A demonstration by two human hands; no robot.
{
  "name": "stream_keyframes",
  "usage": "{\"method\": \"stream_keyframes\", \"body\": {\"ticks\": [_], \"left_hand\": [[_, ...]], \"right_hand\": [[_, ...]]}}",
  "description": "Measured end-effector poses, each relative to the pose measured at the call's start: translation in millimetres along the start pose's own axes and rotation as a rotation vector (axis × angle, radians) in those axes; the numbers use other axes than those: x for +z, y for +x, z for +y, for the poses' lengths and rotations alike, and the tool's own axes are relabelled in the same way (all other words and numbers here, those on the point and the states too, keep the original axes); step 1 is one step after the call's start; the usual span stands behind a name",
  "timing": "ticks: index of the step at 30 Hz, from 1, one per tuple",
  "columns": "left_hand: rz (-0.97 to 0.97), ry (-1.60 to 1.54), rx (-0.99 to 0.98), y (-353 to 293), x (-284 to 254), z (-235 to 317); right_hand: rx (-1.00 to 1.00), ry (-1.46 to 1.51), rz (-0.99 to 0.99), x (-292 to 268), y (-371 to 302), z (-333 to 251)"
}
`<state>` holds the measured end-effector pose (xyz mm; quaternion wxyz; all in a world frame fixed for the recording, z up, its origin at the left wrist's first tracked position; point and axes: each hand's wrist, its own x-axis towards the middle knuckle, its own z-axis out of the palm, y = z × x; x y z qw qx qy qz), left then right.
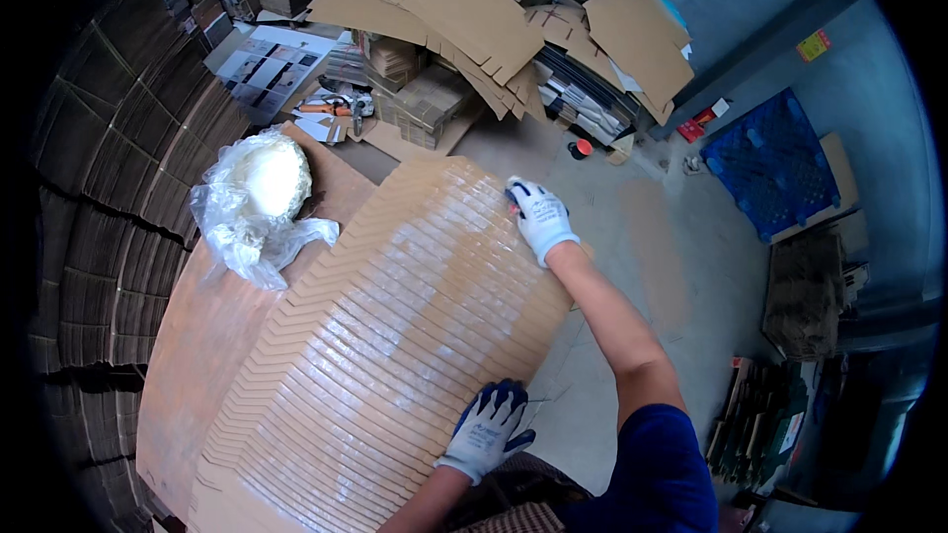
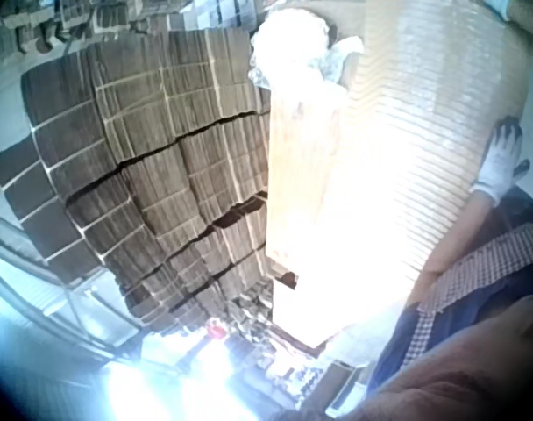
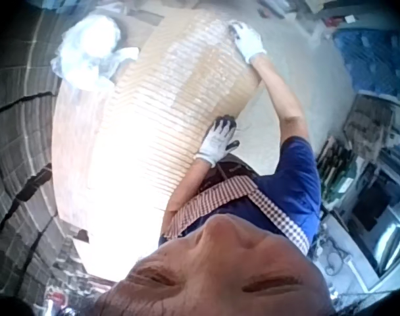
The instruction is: The person applies a white substance to a large flat cardboard sheet using a cloth, then folds and assembles printed cardboard boxes on a workbench. The person handles the boxes one at a time, folding flaps and stacking them.
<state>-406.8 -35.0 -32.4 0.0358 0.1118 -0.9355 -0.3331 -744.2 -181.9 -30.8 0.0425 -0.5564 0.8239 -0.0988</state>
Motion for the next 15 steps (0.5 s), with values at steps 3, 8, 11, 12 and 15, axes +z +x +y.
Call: {"method": "stream_keyframes", "body": {"ticks": [3, 8, 11, 12, 15], "left_hand": [[-0.02, 0.017, -0.02, -5, 2, -3], [-0.022, 0.017, -0.01, -6, 2, -3], [-0.059, -0.007, -0.005, -1, -7, 2], [-0.054, 0.008, -0.012, -2, -6, 1], [-0.039, 0.037, -0.026, -6, -1, -2]], "right_hand": [[-0.255, 0.08, 0.071, 4, -1, -28], [-0.527, -0.037, -0.045, 9, 3, -57], [-0.196, 0.049, 0.018, 2, 28, -30], [-0.139, 0.049, 0.032, -3, 34, -30], [-0.107, 0.217, 0.127, -17, 35, -40]]}}
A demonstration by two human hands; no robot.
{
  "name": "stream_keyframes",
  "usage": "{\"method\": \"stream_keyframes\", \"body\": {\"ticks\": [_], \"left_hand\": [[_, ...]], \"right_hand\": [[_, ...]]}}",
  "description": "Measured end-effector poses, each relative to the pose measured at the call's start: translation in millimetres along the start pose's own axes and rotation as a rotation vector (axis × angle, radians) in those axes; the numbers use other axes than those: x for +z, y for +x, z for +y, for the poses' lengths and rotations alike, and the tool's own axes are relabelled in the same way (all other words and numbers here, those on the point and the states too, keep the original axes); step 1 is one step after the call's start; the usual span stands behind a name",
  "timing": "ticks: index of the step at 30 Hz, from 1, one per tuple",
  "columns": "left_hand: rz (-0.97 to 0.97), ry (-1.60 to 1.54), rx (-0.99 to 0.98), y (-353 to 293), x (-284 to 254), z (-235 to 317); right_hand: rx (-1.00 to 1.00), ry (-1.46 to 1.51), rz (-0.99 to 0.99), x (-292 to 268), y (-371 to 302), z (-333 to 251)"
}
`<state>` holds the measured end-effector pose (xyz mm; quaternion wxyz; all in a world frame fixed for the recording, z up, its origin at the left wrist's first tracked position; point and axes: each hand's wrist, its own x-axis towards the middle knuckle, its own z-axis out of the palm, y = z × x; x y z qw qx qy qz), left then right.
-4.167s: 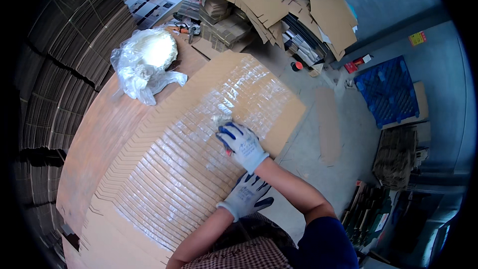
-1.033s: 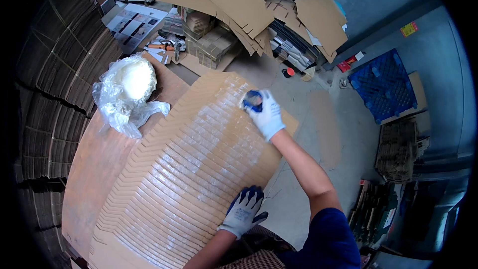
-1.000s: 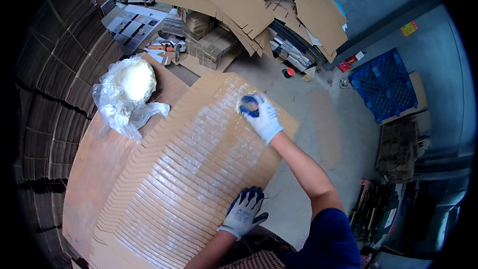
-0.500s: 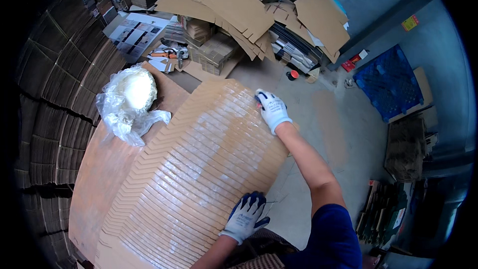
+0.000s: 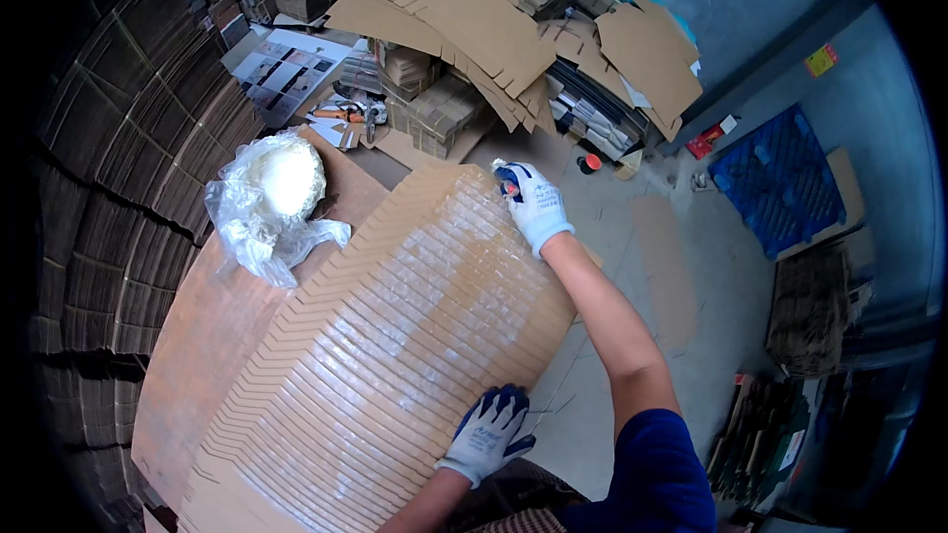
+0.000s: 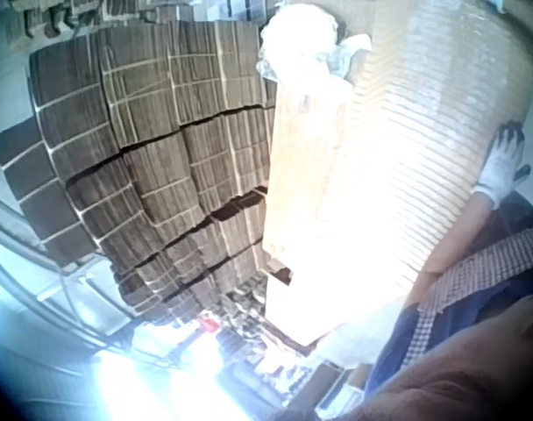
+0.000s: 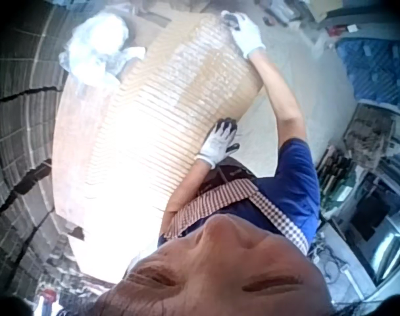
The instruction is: The person applies a white substance to a large flat cardboard sheet using a cloth, then folds and assembles printed cardboard boxes on a workbench. The person handles the boxes one at a time, folding flaps and stacking them.
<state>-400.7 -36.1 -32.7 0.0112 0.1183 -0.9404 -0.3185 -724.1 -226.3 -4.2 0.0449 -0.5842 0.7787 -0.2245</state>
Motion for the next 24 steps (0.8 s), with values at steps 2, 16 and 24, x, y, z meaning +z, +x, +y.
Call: {"method": "stream_keyframes", "body": {"ticks": [2, 16, 24], "left_hand": [[0.008, 0.005, -0.005, -3, 0, -4], [-0.02, 0.021, -0.007, 0, -2, 3], [-0.025, 0.051, -0.024, 0, -5, 6]], "right_hand": [[-0.03, 0.017, -0.012, 4, -1, -15], [0.273, 0.224, 0.106, -66, -80, -2], [0.247, 0.128, 0.103, -60, -127, -29]]}}
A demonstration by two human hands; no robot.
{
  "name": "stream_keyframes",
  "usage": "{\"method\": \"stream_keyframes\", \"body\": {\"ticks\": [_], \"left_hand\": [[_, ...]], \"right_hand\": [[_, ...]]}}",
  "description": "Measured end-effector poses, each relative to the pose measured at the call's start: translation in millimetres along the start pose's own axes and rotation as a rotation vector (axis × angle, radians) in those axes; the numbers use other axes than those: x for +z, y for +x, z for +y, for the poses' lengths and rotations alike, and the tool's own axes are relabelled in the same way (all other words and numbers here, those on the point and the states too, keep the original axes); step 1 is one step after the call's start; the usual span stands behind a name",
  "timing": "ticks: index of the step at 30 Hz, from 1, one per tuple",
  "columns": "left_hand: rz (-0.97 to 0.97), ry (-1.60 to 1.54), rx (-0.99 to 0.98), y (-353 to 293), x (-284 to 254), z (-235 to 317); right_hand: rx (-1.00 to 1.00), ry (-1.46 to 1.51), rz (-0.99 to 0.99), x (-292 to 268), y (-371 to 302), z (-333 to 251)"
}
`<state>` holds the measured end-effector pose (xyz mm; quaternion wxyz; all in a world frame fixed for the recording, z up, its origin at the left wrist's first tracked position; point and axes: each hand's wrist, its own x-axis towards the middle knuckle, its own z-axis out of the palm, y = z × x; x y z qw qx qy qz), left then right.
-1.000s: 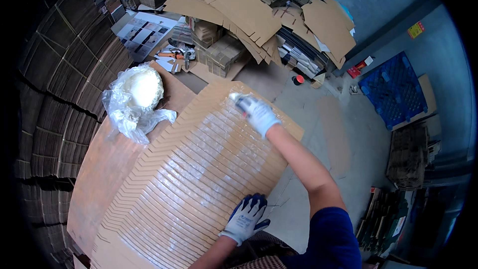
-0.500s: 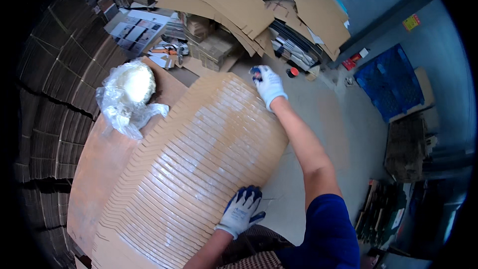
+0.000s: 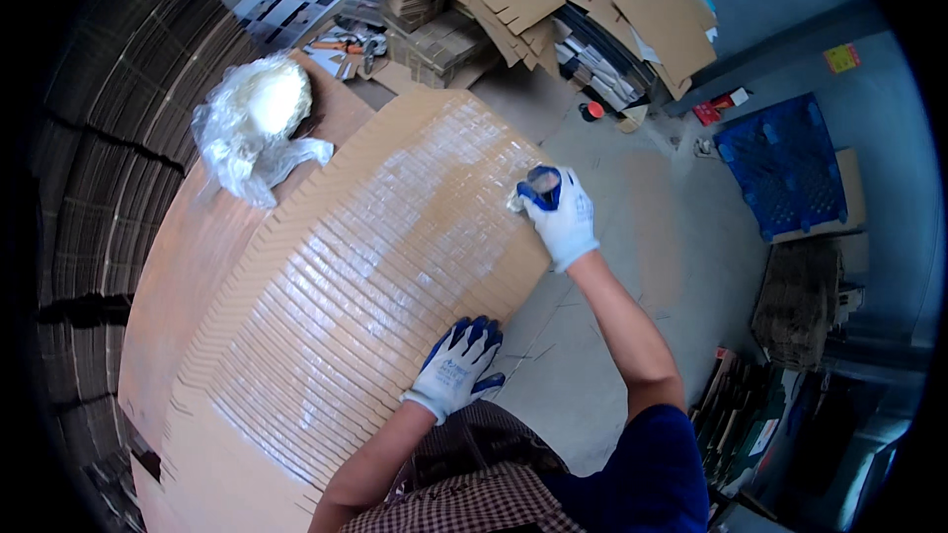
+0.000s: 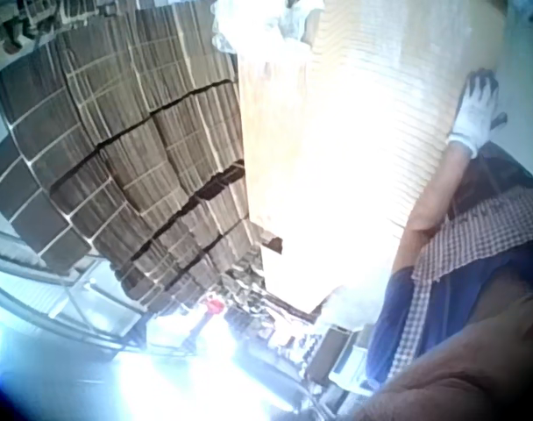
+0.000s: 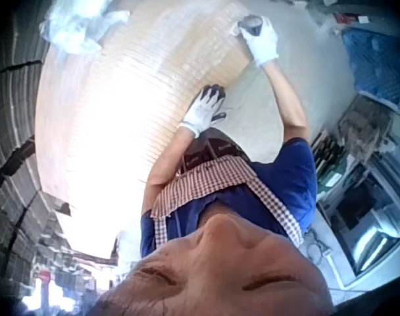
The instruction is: The person applies a white substance to a large flat cardboard sheet using a cloth, then folds and assembles printed cardboard boxes on a workbench. The person handles the boxes one at a time, folding flaps and stacking them.
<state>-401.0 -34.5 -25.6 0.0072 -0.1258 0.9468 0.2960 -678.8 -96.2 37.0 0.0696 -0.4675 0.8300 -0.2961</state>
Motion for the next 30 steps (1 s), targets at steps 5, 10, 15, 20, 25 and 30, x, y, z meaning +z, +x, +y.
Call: {"method": "stream_keyframes", "body": {"ticks": [5, 10, 15, 20, 25, 30], "left_hand": [[0.008, 0.043, 0.012, 3, -2, 3], [0.135, 0.043, 0.032, -9, 13, 1], [0.181, 0.036, 0.029, -8, 13, 3], [0.248, 0.041, 0.073, -21, 22, 4], [0.132, -0.056, 0.124, -47, -5, 36], [0.638, 0.153, -0.004, -171, -20, 68]], "right_hand": [[-0.087, 0.051, -0.26, 8, -77, -23], [-0.119, 0.09, -0.165, 13, -95, -31], [-0.168, -0.103, -0.135, 16, -103, -27], [-0.163, 0.312, -0.144, 18, -114, -78], [-0.156, 0.595, -0.296, 25, -143, -114], [-0.162, 0.529, -0.331, 24, -179, -132]]}}
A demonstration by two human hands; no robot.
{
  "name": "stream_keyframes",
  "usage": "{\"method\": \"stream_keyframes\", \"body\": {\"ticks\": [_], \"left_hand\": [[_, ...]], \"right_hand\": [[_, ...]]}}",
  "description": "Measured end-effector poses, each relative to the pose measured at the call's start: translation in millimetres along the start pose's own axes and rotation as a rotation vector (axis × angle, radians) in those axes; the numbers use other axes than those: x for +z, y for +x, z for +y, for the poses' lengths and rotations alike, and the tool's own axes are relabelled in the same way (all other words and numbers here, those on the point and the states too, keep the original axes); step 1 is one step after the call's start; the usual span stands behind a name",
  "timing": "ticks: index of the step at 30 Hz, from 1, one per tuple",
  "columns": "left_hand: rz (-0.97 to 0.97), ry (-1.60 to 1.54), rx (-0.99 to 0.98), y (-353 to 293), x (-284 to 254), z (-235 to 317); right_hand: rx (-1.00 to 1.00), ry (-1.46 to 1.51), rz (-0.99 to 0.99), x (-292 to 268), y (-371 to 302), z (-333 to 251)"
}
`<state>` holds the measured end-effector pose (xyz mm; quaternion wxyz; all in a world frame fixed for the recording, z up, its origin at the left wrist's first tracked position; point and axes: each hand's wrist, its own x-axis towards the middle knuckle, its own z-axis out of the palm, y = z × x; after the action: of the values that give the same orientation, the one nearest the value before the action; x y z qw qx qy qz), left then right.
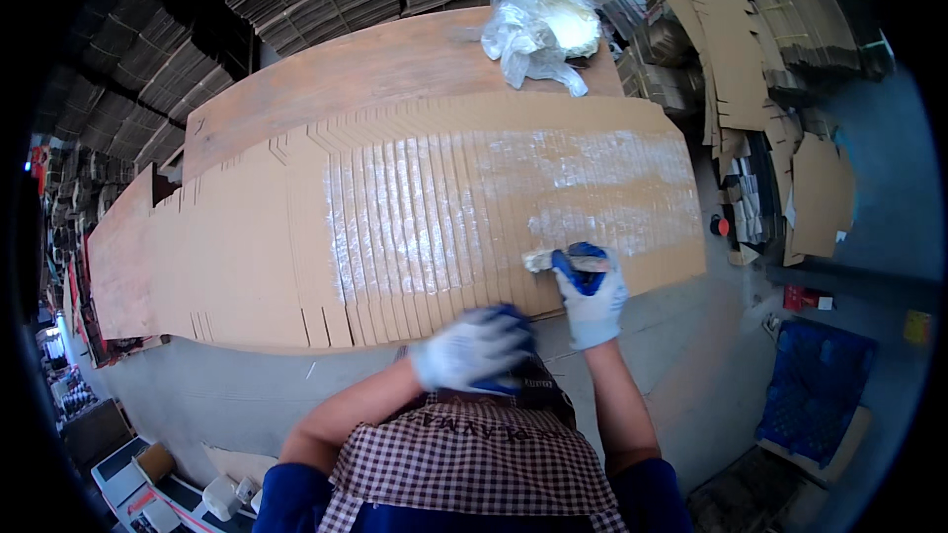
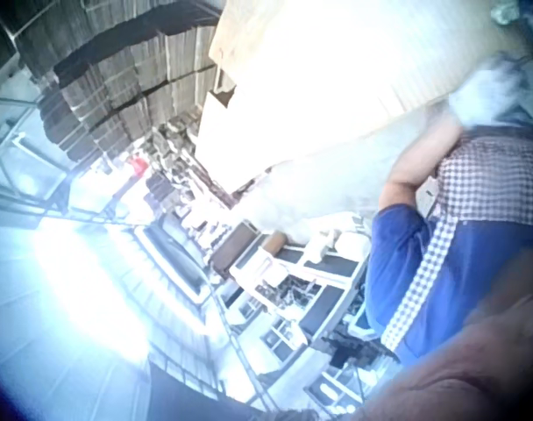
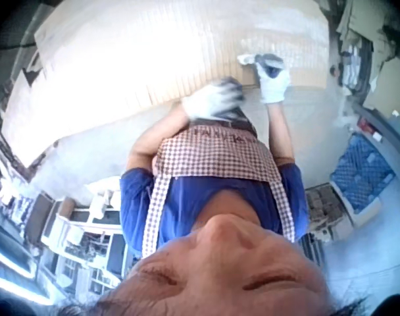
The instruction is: The person applies a white substance to a large flat cardboard sheet using a cloth, then folds and assembles printed cardboard boxes on a workbench. The person handles the boxes one at a time, folding flaps and stacking them.
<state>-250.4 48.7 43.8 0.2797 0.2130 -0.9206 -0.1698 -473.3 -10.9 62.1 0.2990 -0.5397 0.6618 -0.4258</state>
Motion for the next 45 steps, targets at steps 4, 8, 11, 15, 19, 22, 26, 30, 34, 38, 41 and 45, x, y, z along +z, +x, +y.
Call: {"method": "stream_keyframes", "body": {"ticks": [4, 8, 11, 15, 19, 22, 26, 30, 34, 38, 41, 45], "left_hand": [[0.51, 0.282, -0.689, -101, -81, -17], [0.783, 0.311, -1.051, -164, -117, -46], [0.796, 0.223, -1.118, -200, -113, -63], [0.814, 0.075, -1.174, -223, -91, -77], [0.776, 0.169, -1.161, -220, -90, -77], [0.848, 0.12, -1.136, -219, -86, -81], [0.799, 0.193, -1.163, -219, -90, -77], [0.778, 0.215, -1.174, -217, -92, -78], [0.8, 0.199, -1.177, -222, -87, -81], [0.746, 0.25, -1.184, -220, -91, -80], [0.717, 0.293, -1.179, -220, -97, -75], [0.7, 0.313, -1.216, -220, -96, -74]], "right_hand": [[0.077, 0.059, -0.084, 21, -30, -14], [0.031, -0.044, -0.12, 53, -52, 3], [-0.186, -0.293, -0.1, 66, -51, -5], [-0.147, -0.426, -0.09, 52, -39, 1], [-0.147, -0.307, -0.089, 48, -43, -20], [-0.156, -0.353, -0.164, 57, -40, -10], [-0.262, -0.545, -0.152, 60, -2, -3], [-0.708, -0.764, -0.142, 72, 64, -14], [-0.984, -0.989, -0.212, 115, 133, -34], [-0.912, -0.789, -0.083, 133, 209, -46], [-0.544, -0.085, 0.146, 118, 261, -51], [0.097, 1.054, 0.31, 88, 328, 4]]}}
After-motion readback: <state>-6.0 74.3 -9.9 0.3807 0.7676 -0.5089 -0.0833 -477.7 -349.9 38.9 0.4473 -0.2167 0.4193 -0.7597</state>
